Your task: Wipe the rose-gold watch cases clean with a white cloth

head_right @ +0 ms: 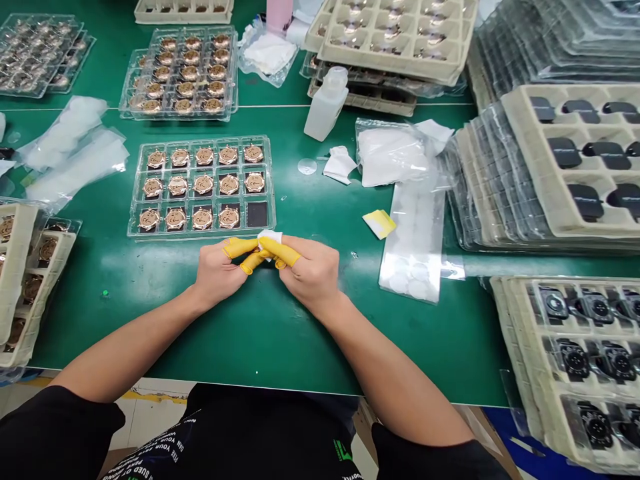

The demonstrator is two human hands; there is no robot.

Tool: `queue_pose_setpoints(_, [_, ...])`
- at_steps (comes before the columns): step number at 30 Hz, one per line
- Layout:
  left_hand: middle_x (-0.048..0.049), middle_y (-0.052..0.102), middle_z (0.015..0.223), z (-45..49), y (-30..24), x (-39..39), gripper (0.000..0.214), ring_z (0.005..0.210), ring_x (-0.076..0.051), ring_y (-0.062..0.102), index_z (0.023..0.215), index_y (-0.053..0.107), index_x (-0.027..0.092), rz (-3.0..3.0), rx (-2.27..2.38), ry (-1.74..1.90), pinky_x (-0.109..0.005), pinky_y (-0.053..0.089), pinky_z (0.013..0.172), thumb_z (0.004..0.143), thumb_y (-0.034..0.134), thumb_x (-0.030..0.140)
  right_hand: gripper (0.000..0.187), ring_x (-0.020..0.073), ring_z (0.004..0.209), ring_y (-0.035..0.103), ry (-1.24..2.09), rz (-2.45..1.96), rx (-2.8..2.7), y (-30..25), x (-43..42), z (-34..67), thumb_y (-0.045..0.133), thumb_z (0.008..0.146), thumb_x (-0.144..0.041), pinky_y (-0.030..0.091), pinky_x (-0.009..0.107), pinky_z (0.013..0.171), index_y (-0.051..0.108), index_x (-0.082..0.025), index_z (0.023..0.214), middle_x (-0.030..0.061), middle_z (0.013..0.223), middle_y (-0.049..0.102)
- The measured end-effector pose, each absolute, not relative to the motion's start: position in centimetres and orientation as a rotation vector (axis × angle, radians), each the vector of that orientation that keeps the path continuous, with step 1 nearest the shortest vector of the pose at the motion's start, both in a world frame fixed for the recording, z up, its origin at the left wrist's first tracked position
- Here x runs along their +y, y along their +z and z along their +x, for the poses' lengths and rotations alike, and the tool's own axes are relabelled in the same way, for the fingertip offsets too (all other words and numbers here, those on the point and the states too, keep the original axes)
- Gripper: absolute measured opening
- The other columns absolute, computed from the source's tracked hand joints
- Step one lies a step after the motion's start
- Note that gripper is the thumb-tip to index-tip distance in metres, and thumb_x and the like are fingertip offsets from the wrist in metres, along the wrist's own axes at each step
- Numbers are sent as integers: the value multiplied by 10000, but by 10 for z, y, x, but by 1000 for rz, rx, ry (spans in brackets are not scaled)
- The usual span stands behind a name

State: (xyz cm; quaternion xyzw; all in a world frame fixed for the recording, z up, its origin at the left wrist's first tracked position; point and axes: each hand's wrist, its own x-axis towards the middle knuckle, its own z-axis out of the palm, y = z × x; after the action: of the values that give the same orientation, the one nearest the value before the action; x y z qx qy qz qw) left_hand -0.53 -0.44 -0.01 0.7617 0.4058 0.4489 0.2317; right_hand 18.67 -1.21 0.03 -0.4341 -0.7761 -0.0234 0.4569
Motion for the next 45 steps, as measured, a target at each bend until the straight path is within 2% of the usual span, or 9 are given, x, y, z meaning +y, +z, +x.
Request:
queue_pose_setpoints(5, [-23, 827, 969, -5, -3, -5, 190, 814, -180, 766, 1065, 811, 255, 2098, 1206, 1239, -301, 617, 752, 905, 707, 255, 353, 148, 620, 679, -246, -1325, -1977, 0, -11, 195, 570, 790, -61, 471, 285, 572, 809, -265, 949, 17, 823, 805])
queue_pose_setpoints(10, [-32, 828, 925, -7, -6, -7, 192, 792, -188, 765, 1038, 825, 245, 2160, 1230, 1149, -296, 607, 704, 906, 688, 273, 394, 136, 677, 697, -150, -1168, -2017, -5, -12, 187, 517, 830, -66, 512, 265, 603, 803, -282, 996, -3, 874, 814])
queue_pose_setpoints(16, [-51, 823, 1021, 0, -1, -4, 219, 903, -219, 780, 1049, 822, 234, 1657, 1223, 1058, -356, 635, 833, 846, 743, 252, 179, 141, 563, 594, -374, -1448, -1913, 6, -5, 197, 628, 806, -149, 357, 310, 517, 778, -235, 757, 27, 665, 739])
queue_pose_setpoints(20, [-87, 820, 940, 3, 4, 4, 349, 850, -224, 781, 988, 805, 166, 1089, 1148, 1006, -356, 652, 767, 744, 860, 410, 124, 201, 793, 683, 83, -1519, -1565, 16, 0, 213, 695, 892, -334, 545, 353, 712, 791, -255, 883, 49, 832, 757])
queue_pose_setpoints(25, [-110, 806, 932, 3, 7, 7, 507, 832, -233, 769, 992, 782, 130, 915, 1088, 993, -385, 652, 747, 647, 923, 474, 282, 214, 904, 746, 813, -1337, -1254, 14, 1, 205, 805, 811, -484, 622, 411, 862, 798, -249, 965, 42, 981, 804])
queue_pose_setpoints(33, [-79, 796, 893, 6, 7, 5, 482, 772, -183, 745, 940, 781, 135, 876, 1063, 991, -320, 640, 714, 603, 947, 437, 316, 163, 684, 706, 1080, -1351, -1198, 14, -5, 186, 866, 728, -467, 587, 293, 591, 827, -239, 943, 33, 889, 811])
queue_pose_setpoints(38, [-52, 808, 920, 1, 4, 3, 270, 820, -178, 744, 941, 813, 178, 1203, 1065, 962, -307, 610, 789, 717, 860, 320, 136, 171, 755, 724, 699, -1247, -1593, 9, -11, 182, 715, 858, -263, 578, 308, 670, 825, -257, 937, 27, 907, 812])
queue_pose_setpoints(42, [-21, 796, 830, -3, 5, -2, 106, 742, -152, 694, 868, 834, 221, 1644, 1258, 945, -278, 544, 710, 778, 778, 225, 341, 151, 665, 683, 170, -1108, -1927, 1, -11, 183, 589, 804, -73, 522, 299, 607, 819, -271, 958, 15, 885, 815])
queue_pose_setpoints(45, [-26, 796, 838, -2, 4, -3, 144, 732, -146, 678, 934, 840, 231, 1700, 1284, 1029, -270, 527, 688, 808, 772, 235, 354, 153, 665, 691, 151, -1135, -1873, 2, -9, 185, 589, 786, -69, 525, 290, 595, 822, -273, 955, 7, 889, 818])
